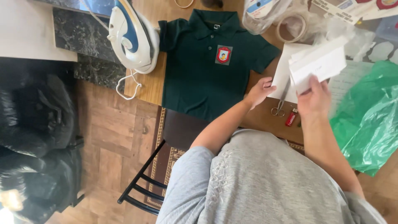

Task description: The person irons a dark green polo shirt on a wooden table. They then use scissors to cut a red and yellow logo patch from a sheet and place it on the shirt's chest. Finally, they place a piece of brown paper over the shirt.

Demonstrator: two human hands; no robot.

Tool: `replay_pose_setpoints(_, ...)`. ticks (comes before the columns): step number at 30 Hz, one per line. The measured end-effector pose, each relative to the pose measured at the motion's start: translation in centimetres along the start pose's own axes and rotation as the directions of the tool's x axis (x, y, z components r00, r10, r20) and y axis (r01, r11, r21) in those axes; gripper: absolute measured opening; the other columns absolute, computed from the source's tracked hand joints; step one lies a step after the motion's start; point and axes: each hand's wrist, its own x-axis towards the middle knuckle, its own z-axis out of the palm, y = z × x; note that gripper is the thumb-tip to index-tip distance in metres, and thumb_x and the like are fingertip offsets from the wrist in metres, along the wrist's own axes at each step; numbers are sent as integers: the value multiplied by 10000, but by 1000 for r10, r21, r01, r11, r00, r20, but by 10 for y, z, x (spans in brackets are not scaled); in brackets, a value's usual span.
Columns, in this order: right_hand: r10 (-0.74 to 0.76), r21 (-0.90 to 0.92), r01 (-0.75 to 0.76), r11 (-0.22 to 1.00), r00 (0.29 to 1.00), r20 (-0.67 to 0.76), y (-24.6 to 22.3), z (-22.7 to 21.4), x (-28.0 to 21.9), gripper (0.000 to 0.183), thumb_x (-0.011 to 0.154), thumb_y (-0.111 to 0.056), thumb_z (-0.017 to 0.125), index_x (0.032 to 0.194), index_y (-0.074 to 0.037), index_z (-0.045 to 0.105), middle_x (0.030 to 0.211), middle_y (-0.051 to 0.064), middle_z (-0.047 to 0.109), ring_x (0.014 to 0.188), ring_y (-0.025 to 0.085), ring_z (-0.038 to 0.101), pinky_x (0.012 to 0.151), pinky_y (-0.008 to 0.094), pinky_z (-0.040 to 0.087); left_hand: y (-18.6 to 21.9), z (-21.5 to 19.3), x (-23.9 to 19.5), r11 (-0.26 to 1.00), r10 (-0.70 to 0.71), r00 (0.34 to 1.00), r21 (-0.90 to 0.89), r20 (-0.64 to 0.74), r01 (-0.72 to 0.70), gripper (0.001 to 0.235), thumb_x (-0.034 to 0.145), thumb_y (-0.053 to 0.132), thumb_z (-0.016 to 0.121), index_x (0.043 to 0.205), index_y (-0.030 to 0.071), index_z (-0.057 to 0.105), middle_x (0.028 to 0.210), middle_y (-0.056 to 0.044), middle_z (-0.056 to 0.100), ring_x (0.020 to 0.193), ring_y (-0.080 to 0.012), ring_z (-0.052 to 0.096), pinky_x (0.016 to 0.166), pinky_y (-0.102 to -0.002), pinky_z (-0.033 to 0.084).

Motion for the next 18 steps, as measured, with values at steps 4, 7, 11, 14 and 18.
replay_pose_setpoints(4,-260,-69,298,952,907,330,-10,60,1,319,922,-52,732,1219,-107,631,1237,67,751,1112,192,732,931,349,627,-54,-2,39,962,165,984,-231,62,-146,832,866,272,702,1565,18,328,1487,-265,504,1310,-309,551,1057,-417,483)
replay_pose_setpoints(7,-307,-181,427,886,832,461,-17,118,-2,268,929,-49,724,1174,-94,624,1148,44,744,1007,156,707,780,308,575,-57,-3,33,952,226,969,-236,102,-197,856,863,263,715,1566,8,298,1497,-265,482,1323,-342,537,1093,-450,480)
replay_pose_setpoints(11,-305,-287,464,838,835,459,-19,203,10,214,916,-71,751,1018,-155,583,965,25,711,816,145,704,593,345,586,-72,8,49,942,254,964,-244,77,-229,903,808,233,765,1554,-6,317,1500,-235,493,1335,-332,528,1117,-430,457)
replay_pose_setpoints(14,-299,-402,504,764,830,471,-10,267,42,272,935,-128,826,902,-174,559,795,-1,595,685,112,672,445,301,523,-49,0,27,955,233,965,-216,118,-205,901,810,231,757,1557,-1,310,1529,-231,471,1367,-338,511,1123,-433,448)
replay_pose_setpoints(18,-226,-478,460,749,854,468,13,324,56,219,916,-195,835,1096,-245,721,900,-47,756,669,57,697,481,228,517,-46,-1,23,973,189,971,-163,147,-164,868,845,196,720,1570,3,285,1552,-248,436,1401,-349,483,1155,-428,416)
